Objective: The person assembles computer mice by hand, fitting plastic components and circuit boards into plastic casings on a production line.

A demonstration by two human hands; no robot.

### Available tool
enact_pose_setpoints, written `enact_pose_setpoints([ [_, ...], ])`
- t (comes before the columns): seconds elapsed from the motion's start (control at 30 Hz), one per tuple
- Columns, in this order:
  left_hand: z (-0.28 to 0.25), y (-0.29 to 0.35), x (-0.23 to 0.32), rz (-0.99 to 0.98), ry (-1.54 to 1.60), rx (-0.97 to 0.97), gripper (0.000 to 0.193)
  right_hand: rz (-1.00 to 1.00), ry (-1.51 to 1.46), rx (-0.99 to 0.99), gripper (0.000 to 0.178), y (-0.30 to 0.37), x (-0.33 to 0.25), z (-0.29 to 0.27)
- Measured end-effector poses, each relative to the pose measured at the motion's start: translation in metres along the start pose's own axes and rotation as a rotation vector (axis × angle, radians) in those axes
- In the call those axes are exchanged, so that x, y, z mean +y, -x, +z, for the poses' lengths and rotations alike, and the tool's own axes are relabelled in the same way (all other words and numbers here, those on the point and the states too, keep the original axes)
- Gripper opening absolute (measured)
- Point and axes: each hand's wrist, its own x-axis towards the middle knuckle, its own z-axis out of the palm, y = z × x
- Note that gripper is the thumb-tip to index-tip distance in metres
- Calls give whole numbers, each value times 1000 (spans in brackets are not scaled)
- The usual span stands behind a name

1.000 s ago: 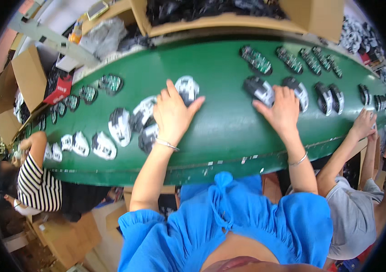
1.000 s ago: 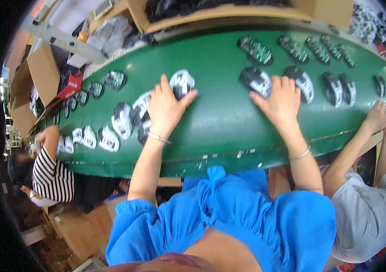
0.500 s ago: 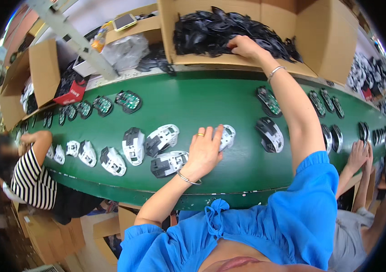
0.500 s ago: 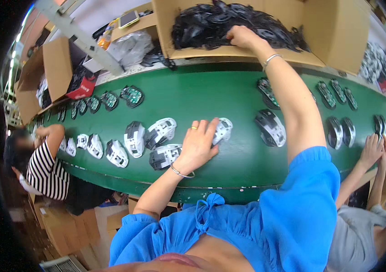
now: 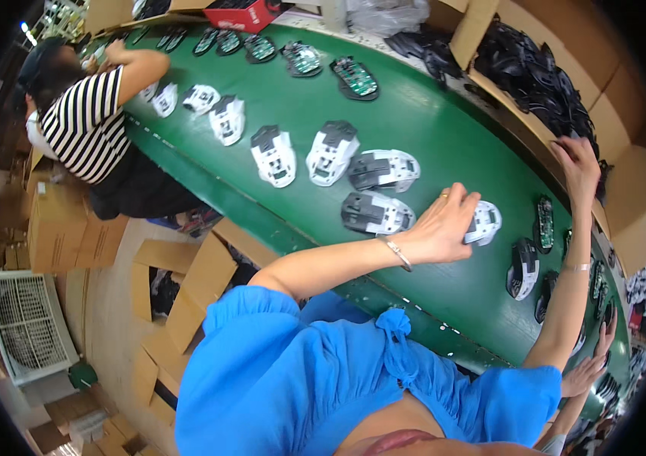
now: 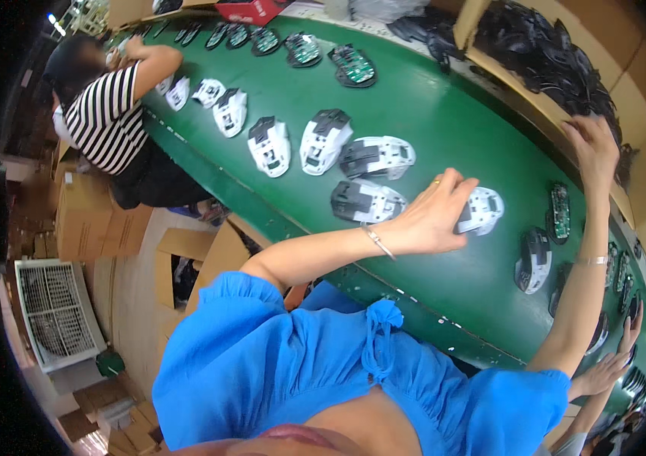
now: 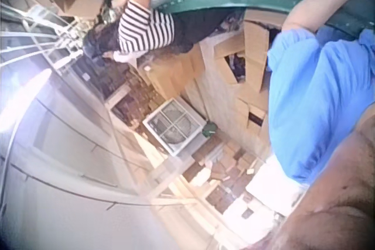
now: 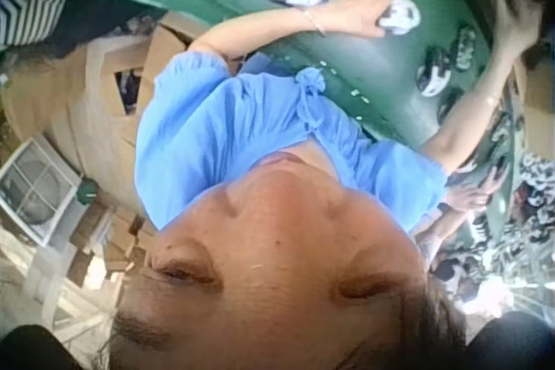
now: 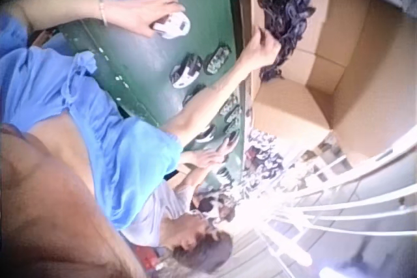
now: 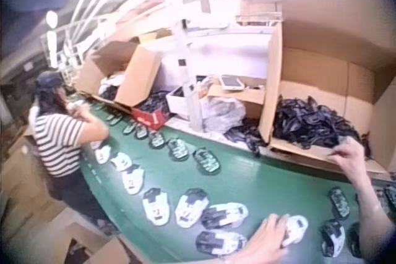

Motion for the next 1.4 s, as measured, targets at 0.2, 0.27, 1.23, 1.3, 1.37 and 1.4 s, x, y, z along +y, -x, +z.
enact_pose_setpoints([
  [0.2,-22,-4,2,-697,1528,-213,47,-32,-158,156,25,103,-125,-19],
  [0.27,-24,4,1,-812,1782,-264,44,-64,-177,31,26,142,-156,-22],
  [1.23,-21,59,58,-659,1234,7,51,697,-1335,222,13,181,-232,-20],
  [1.3,-22,60,57,-605,1243,27,53,685,-1296,188,13,184,-230,-10],
  [1.37,-23,59,53,-581,1211,19,53,664,-1226,134,14,183,-229,-9],
  [1.4,-24,59,51,-557,1172,9,53,667,-1225,128,14,183,-228,-10],
])
